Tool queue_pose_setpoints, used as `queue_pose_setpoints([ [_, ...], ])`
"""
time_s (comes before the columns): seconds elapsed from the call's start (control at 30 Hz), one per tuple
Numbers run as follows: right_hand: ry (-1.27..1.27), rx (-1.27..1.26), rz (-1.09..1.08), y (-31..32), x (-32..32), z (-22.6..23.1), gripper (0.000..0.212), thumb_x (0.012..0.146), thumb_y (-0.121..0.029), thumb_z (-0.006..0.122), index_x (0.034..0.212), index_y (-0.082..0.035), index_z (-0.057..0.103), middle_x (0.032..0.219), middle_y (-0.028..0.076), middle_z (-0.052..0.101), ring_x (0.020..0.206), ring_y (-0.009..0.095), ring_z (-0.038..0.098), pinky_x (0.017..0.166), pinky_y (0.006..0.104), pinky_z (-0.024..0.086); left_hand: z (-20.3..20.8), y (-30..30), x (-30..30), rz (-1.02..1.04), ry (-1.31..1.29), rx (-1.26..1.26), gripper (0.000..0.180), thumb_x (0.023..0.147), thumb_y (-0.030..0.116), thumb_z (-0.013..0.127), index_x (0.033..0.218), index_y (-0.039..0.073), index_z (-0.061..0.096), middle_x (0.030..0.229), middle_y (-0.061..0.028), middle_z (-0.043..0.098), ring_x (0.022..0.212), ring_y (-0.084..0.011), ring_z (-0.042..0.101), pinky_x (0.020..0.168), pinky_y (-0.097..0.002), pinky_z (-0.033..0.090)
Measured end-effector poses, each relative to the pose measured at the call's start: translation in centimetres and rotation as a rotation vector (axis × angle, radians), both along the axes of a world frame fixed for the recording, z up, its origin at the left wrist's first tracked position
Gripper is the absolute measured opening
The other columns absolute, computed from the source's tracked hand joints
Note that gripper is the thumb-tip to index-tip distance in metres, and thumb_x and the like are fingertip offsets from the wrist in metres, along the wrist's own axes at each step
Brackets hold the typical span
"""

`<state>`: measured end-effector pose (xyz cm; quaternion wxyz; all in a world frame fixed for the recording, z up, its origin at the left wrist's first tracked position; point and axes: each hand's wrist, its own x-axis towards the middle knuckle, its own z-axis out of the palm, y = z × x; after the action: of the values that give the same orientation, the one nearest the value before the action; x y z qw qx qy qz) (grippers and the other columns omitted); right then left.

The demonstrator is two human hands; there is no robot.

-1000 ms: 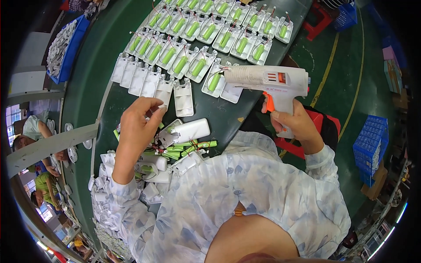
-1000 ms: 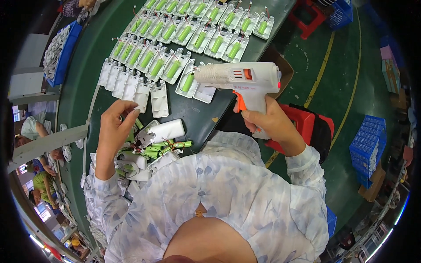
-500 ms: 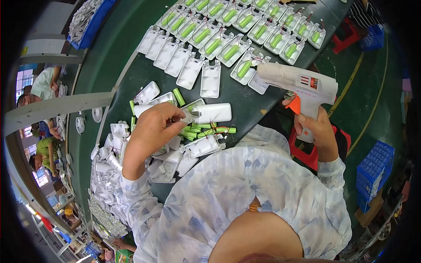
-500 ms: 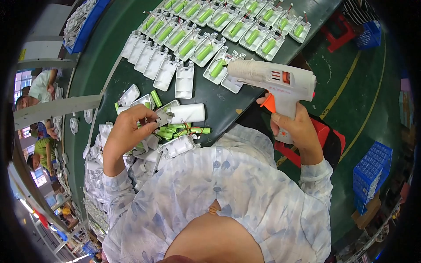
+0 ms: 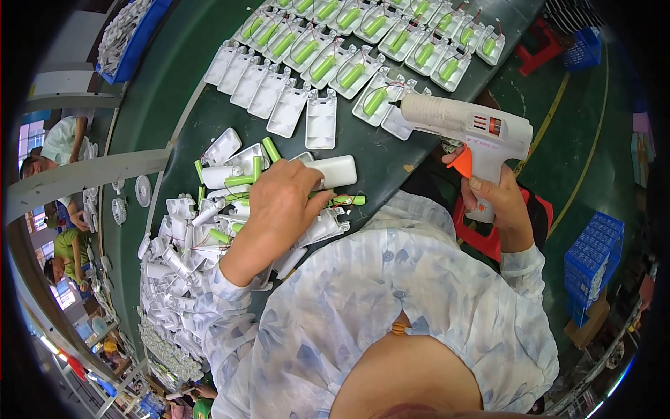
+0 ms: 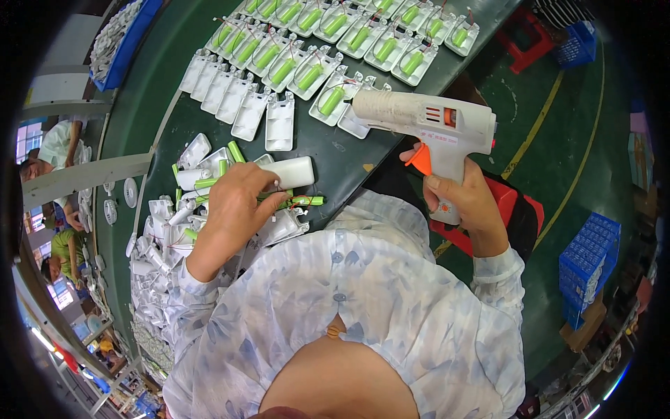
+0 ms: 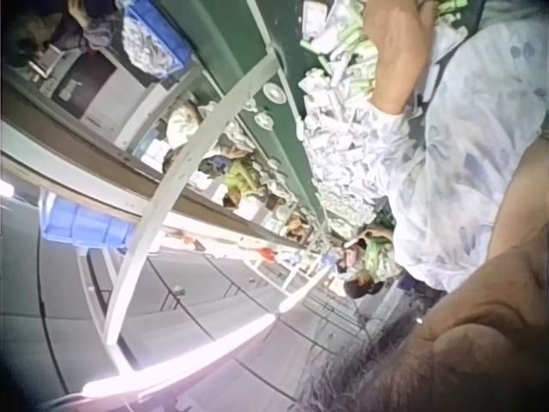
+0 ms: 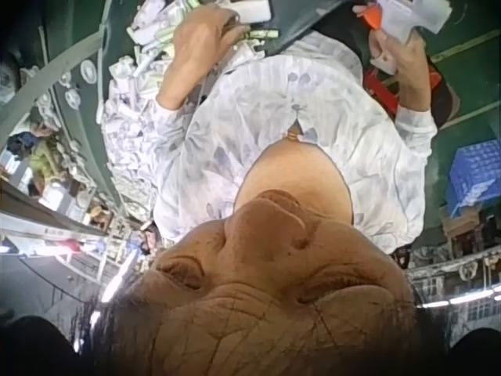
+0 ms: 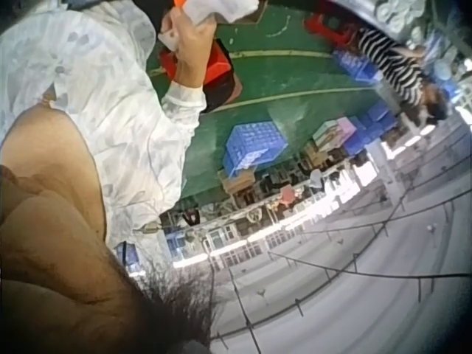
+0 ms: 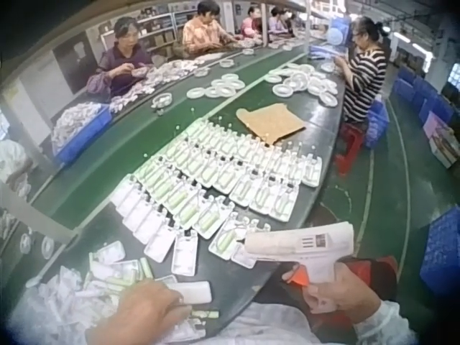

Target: The person picks up a battery by hand and places it into a white plastic casing, then uses a glue gun to apply adhesive and secure the battery. They repeat this process for multiple units, handling one battery and casing at a time.

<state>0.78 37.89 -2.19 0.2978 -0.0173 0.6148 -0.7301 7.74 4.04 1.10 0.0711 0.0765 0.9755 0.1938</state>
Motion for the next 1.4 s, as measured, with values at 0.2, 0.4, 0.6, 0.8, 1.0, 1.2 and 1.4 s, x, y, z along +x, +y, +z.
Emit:
queue_pose_setpoints([
  [0.2, -0.022, 0.015, 0.003, 0.6, 0.1, 0.2, 0.051, 0.084, -0.018, 0.066, 0.129, 0.003, 0.051, 0.123, 0.017, 0.064, 0.057, 0.011, 0.053, 0.053, 0.0257, 0.048, -0.5, -0.4, -0.8, -0.052, 0.057, 0.376, 0.009, 0.081, 0.005, 0.074, 0.088, 0.003, 0.069, 0.083, -0.0086, 0.066, 0.077, -0.0239, 0.063, 0.067, -0.0343, 0.048],
  [0.4, -0.029, 0.013, 0.003, 1.0, 0.4, 0.4, 0.049, 0.086, -0.017, 0.065, 0.129, 0.003, 0.052, 0.122, 0.015, 0.064, 0.059, 0.010, 0.053, 0.055, 0.0256, 0.048, 0.2, -0.9, -3.0, 0.288, -0.140, 0.863, 0.009, 0.094, 0.006, 0.066, 0.099, 0.000, 0.070, 0.091, -0.0057, 0.071, 0.077, -0.0113, 0.062, 0.069, -0.0263, 0.049],
  [0.6, -0.060, 0.044, 0.016, 2.0, 0.8, 0.7, 0.045, 0.088, -0.014, 0.065, 0.128, 0.003, 0.053, 0.114, 0.011, 0.065, 0.062, 0.010, 0.054, 0.058, 0.0265, 0.048, 1.0, 1.5, -5.7, -0.047, -0.261, 0.880, 0.014, 0.098, 0.006, 0.060, 0.105, 0.001, 0.070, 0.097, -0.0060, 0.071, 0.087, -0.0105, 0.064, 0.079, -0.0247, 0.051],
  [0.8, -0.126, 0.113, 0.051, 2.7, 1.0, 1.6, 0.040, 0.088, -0.011, 0.066, 0.124, 0.001, 0.054, 0.106, 0.007, 0.066, 0.063, 0.011, 0.053, 0.059, 0.0271, 0.047, -1.0, 3.3, -7.4, -0.207, -0.113, 0.709, 0.011, 0.091, 0.003, 0.065, 0.102, -0.001, 0.067, 0.089, -0.0115, 0.066, 0.078, -0.0233, 0.065, 0.070, -0.0314, 0.051],
  [1.0, -0.111, 0.182, 0.033, 2.4, 1.0, 1.7, 0.038, 0.086, -0.013, 0.066, 0.120, 0.000, 0.057, 0.097, 0.006, 0.065, 0.059, 0.011, 0.052, 0.055, 0.0258, 0.044, -2.2, 5.0, -7.2, -0.375, -0.050, 0.647, 0.014, 0.087, 0.000, 0.068, 0.100, -0.001, 0.068, 0.095, -0.0132, 0.064, 0.079, -0.0313, 0.065, 0.070, -0.0372, 0.052],
  [1.2, -0.126, 0.198, 0.049, 2.6, 0.9, 1.6, 0.031, 0.087, -0.009, 0.064, 0.116, -0.001, 0.056, 0.097, 0.005, 0.063, 0.060, 0.011, 0.052, 0.054, 0.0265, 0.044, -3.4, 5.4, -7.2, -0.481, 0.090, 0.423, 0.016, 0.081, 0.003, 0.070, 0.096, 0.002, 0.070, 0.093, -0.0098, 0.062, 0.080, -0.0294, 0.065, 0.068, -0.0392, 0.052],
  [1.4, -0.119, 0.173, -0.001, 2.7, 1.0, 1.3, 0.031, 0.088, -0.011, 0.065, 0.115, -0.001, 0.055, 0.097, 0.006, 0.063, 0.060, 0.011, 0.052, 0.054, 0.0271, 0.044, -4.1, 5.6, -7.7, -0.540, 0.435, 0.036, 0.004, 0.073, 0.013, 0.066, 0.074, 0.011, 0.063, 0.079, -0.0043, 0.055, 0.075, -0.0211, 0.058, 0.061, -0.0357, 0.044],
])
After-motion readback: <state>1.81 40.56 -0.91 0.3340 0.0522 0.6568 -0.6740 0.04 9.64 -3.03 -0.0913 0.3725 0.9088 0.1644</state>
